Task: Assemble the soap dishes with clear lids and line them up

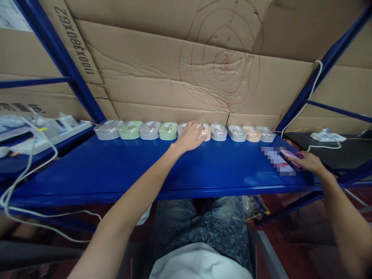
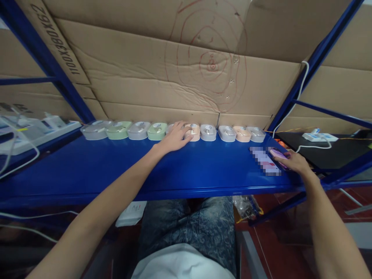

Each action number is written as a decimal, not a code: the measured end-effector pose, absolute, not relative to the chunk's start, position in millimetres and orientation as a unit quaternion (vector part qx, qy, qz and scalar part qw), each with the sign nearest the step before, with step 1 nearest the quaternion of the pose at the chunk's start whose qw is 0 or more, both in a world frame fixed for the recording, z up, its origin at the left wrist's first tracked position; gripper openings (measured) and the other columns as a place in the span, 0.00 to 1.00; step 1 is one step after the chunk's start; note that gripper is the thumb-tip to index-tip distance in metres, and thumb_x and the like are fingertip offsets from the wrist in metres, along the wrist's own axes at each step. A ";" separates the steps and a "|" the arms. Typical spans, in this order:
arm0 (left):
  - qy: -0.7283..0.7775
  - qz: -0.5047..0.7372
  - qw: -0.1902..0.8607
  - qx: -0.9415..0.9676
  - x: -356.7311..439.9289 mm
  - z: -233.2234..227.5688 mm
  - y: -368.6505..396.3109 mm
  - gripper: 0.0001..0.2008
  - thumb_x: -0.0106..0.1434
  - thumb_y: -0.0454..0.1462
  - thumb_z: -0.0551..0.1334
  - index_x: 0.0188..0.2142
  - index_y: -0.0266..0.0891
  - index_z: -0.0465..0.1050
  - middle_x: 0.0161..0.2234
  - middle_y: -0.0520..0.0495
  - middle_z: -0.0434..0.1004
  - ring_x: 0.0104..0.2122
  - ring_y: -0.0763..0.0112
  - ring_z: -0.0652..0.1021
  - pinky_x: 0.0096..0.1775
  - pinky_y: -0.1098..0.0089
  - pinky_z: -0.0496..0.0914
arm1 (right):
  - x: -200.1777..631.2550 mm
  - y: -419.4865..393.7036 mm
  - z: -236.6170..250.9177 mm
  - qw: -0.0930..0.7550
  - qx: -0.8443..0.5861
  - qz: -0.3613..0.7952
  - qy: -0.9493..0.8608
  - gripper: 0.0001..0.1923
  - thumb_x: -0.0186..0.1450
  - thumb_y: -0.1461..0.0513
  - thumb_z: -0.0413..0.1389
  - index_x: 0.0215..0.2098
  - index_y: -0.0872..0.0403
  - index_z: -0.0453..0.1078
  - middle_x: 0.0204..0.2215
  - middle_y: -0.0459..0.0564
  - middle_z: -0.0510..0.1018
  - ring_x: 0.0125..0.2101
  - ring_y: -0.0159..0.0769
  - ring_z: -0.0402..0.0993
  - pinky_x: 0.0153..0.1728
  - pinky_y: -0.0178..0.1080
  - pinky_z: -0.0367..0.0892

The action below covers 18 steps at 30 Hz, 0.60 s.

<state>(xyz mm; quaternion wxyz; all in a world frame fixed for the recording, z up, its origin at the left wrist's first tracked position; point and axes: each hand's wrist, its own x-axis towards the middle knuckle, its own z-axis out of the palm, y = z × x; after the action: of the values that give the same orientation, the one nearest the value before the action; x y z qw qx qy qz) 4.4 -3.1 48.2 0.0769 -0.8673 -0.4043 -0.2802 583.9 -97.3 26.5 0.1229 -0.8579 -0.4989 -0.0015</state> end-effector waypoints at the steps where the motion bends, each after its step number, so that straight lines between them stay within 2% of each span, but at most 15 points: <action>1: -0.413 -0.280 0.076 -0.863 1.8 49.5 -2.2 0.24 0.78 0.46 0.57 0.63 0.34 0.77 0.68 0.29 0.71 0.70 0.40 0.68 0.72 0.43 0.61 | 578.4 -98.2 30.0 0.138 -0.859 0.001 -0.493 0.21 0.68 0.52 0.70 0.51 0.59 0.85 0.41 0.67 0.87 0.41 0.53 0.84 0.43 0.47 0.69; 7: -0.453 -0.287 0.068 -0.841 -10.7 53.3 4.8 0.27 0.78 0.48 0.56 0.66 0.34 0.76 0.71 0.29 0.68 0.71 0.40 0.66 0.72 0.43 0.62 | 550.4 -108.3 45.2 0.154 -0.882 0.011 -0.445 0.16 0.69 0.53 0.70 0.47 0.56 0.83 0.47 0.69 0.85 0.47 0.52 0.84 0.45 0.44 0.68; 12: -0.469 -0.263 0.064 -0.841 -10.2 51.7 5.2 0.28 0.77 0.47 0.56 0.68 0.33 0.75 0.72 0.28 0.67 0.72 0.39 0.65 0.73 0.43 0.60 | 558.1 -107.2 40.0 0.120 -0.871 0.018 -0.477 0.23 0.73 0.50 0.65 0.57 0.58 0.79 0.53 0.73 0.83 0.51 0.54 0.81 0.50 0.46 0.66; 14: -0.466 -0.252 0.066 -0.846 -8.6 50.3 4.8 0.28 0.77 0.47 0.56 0.67 0.33 0.74 0.72 0.28 0.67 0.72 0.39 0.65 0.72 0.43 0.61 | 559.8 -106.5 38.1 0.109 -0.873 0.020 -0.475 0.24 0.73 0.50 0.64 0.58 0.59 0.78 0.53 0.74 0.83 0.52 0.54 0.81 0.51 0.46 0.67; 18: -0.465 -0.245 0.066 -0.848 -8.0 48.2 5.3 0.27 0.77 0.47 0.56 0.67 0.35 0.74 0.71 0.30 0.68 0.72 0.39 0.65 0.72 0.43 0.61 | 551.4 -107.2 40.4 0.096 -0.872 -0.001 -0.479 0.19 0.72 0.51 0.65 0.52 0.57 0.81 0.52 0.72 0.85 0.53 0.54 0.82 0.52 0.46 0.68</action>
<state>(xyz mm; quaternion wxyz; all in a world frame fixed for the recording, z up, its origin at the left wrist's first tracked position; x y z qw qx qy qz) -8.0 5.3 48.2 0.0661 -0.8481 -0.4652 -0.2448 551.4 -107.2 40.4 0.0963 -0.8724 -0.4793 -0.0008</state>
